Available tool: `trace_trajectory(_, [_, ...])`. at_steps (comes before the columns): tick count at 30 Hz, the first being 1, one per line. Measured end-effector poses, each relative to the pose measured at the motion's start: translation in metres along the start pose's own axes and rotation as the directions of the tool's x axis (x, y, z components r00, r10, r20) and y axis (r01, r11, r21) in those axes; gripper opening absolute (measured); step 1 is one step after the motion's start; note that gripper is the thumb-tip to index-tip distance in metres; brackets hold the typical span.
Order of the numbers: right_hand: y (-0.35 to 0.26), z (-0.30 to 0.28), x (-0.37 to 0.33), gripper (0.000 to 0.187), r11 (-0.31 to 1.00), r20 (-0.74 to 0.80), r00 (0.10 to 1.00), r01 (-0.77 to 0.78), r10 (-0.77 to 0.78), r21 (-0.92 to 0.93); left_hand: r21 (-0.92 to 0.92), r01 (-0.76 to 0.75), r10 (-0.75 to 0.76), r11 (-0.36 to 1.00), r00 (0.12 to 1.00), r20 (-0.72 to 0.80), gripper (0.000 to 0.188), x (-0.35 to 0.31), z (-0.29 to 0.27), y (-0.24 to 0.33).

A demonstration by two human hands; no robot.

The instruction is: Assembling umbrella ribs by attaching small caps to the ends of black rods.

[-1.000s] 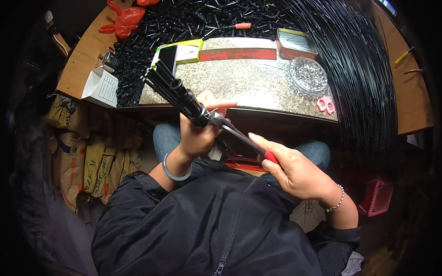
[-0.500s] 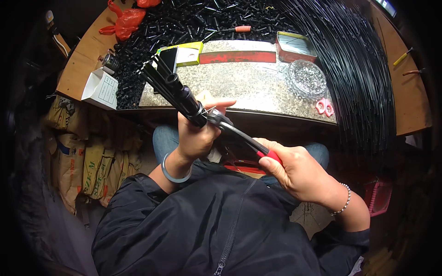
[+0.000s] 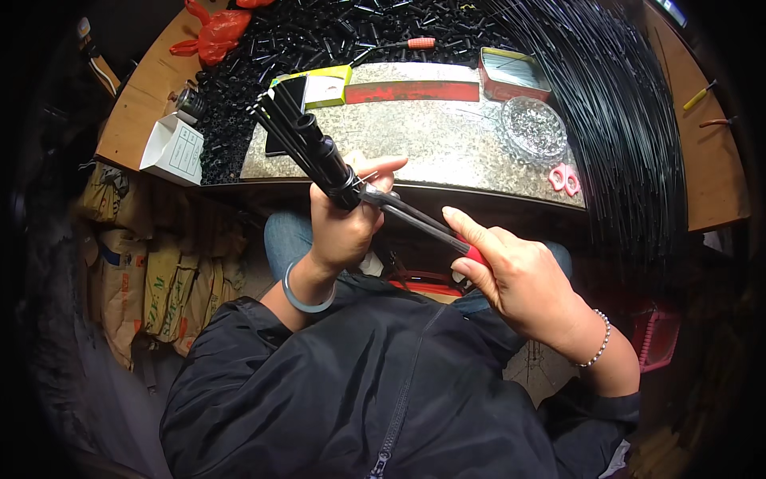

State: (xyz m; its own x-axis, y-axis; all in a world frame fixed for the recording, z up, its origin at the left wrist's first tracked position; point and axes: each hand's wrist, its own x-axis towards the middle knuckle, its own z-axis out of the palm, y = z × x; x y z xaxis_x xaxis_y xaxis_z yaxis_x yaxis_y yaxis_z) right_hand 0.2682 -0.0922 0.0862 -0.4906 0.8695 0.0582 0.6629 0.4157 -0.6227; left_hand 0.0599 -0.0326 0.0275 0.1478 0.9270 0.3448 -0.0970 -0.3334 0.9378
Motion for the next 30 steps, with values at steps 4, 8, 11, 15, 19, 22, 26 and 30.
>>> trace_trajectory(4, [0.006, 0.004, -0.001, 0.046, 0.997, 0.021, 0.999, 0.033, -0.035, 0.072, 0.07, -0.08, 0.08, 0.994, 0.997, 0.013, 0.019, -0.001, -0.002, -0.002])
trace_trajectory(8, [-0.005, -0.007, 0.005, 0.033, 0.967, 0.106, 0.992, -0.087, 0.063, 0.239, 0.159, -0.135, 0.131, 0.978, 0.991, 0.034, 0.023, -0.001, -0.005, -0.003])
trace_trajectory(11, [-0.01, -0.016, 0.007, 0.021, 0.902, 0.28, 0.932, -0.312, 0.229, 0.299, 0.212, -0.266, 0.257, 0.94, 0.964, 0.069, 0.035, 0.004, -0.006, -0.001])
trace_trajectory(15, [-0.013, -0.022, 0.005, 0.031, 0.962, 0.229, 0.942, -0.266, 0.246, 0.058, 0.245, -0.295, 0.27, 0.923, 0.954, 0.131, 0.037, 0.005, -0.008, -0.004])
trace_trajectory(19, [-0.018, -0.026, 0.008, 0.033, 0.971, 0.153, 0.964, -0.196, 0.216, -0.136, 0.244, -0.241, 0.203, 0.939, 0.964, 0.173, 0.036, 0.009, -0.013, -0.001])
trace_trajectory(22, [-0.016, -0.024, 0.009, 0.032, 0.966, 0.144, 0.961, -0.213, 0.234, -0.148, 0.218, -0.258, 0.224, 0.941, 0.96, 0.169, 0.034, 0.01, -0.013, 0.001])
trace_trajectory(26, [-0.013, -0.017, 0.01, 0.034, 0.905, 0.284, 0.921, -0.341, 0.267, 0.254, 0.076, -0.11, 0.1, 0.991, 0.987, 0.125, 0.031, 0.003, -0.009, 0.008])
trace_trajectory(30, [-0.007, -0.01, 0.011, 0.033, 0.898, 0.257, 0.934, -0.321, 0.248, 0.301, 0.098, -0.161, 0.15, 0.982, 0.982, 0.112, 0.03, 0.005, -0.008, 0.007])
